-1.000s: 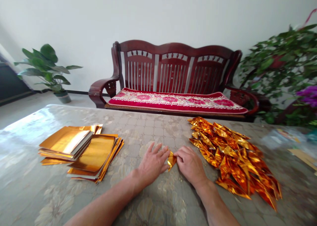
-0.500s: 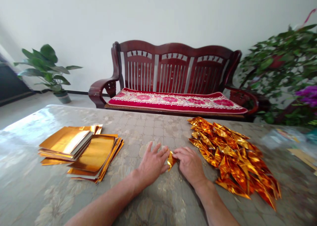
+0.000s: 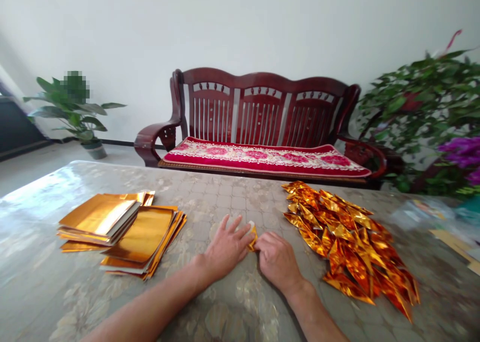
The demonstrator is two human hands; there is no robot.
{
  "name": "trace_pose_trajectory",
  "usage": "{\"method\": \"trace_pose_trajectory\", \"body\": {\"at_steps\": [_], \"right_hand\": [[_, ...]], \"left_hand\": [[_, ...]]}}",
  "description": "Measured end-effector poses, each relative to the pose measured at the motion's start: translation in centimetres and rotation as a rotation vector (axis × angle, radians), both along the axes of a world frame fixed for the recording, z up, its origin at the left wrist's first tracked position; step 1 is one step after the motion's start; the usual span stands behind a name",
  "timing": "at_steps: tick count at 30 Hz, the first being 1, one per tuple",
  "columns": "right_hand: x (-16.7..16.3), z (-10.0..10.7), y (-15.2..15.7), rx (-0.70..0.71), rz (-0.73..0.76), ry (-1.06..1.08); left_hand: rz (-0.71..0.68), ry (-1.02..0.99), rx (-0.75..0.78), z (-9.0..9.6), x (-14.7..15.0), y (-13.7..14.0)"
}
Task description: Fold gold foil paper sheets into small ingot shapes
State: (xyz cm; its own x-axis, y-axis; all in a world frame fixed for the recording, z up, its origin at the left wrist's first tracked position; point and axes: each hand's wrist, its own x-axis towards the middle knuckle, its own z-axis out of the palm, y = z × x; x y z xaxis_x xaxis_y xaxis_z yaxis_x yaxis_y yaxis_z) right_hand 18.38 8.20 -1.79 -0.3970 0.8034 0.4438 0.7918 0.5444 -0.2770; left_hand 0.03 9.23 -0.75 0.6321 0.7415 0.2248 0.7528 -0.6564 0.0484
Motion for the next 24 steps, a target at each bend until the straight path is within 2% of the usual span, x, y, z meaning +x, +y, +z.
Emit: {"method": "trace_pose_trajectory", "body": {"at_steps": [4, 8, 10, 15, 24], "right_hand": [[0.3, 0.0, 0.5, 0.005, -0.034, 0.113], [0.5, 0.3, 1.0, 0.008, 0.018, 0.06], [0.4, 0.5, 1.0, 0.002, 0.027, 0.016], [0.1, 0.8, 0.6, -0.004, 0.0, -0.067], [0.1, 1.1, 0.1, -0.023, -0.019, -0.126]], "left_hand": [[-0.089, 0.039, 0.019, 0.5, -1.8, 1.1], [-0.108, 0.001, 0.029, 1.0, -2.2, 1.6], [-0.075, -0.059, 0.032, 1.2, -1.9, 1.5], [0.116, -0.18, -0.039, 0.7, -1.2, 0.4], [0.112, -0.215, -0.143, -0.7, -0.9, -2.3]]}}
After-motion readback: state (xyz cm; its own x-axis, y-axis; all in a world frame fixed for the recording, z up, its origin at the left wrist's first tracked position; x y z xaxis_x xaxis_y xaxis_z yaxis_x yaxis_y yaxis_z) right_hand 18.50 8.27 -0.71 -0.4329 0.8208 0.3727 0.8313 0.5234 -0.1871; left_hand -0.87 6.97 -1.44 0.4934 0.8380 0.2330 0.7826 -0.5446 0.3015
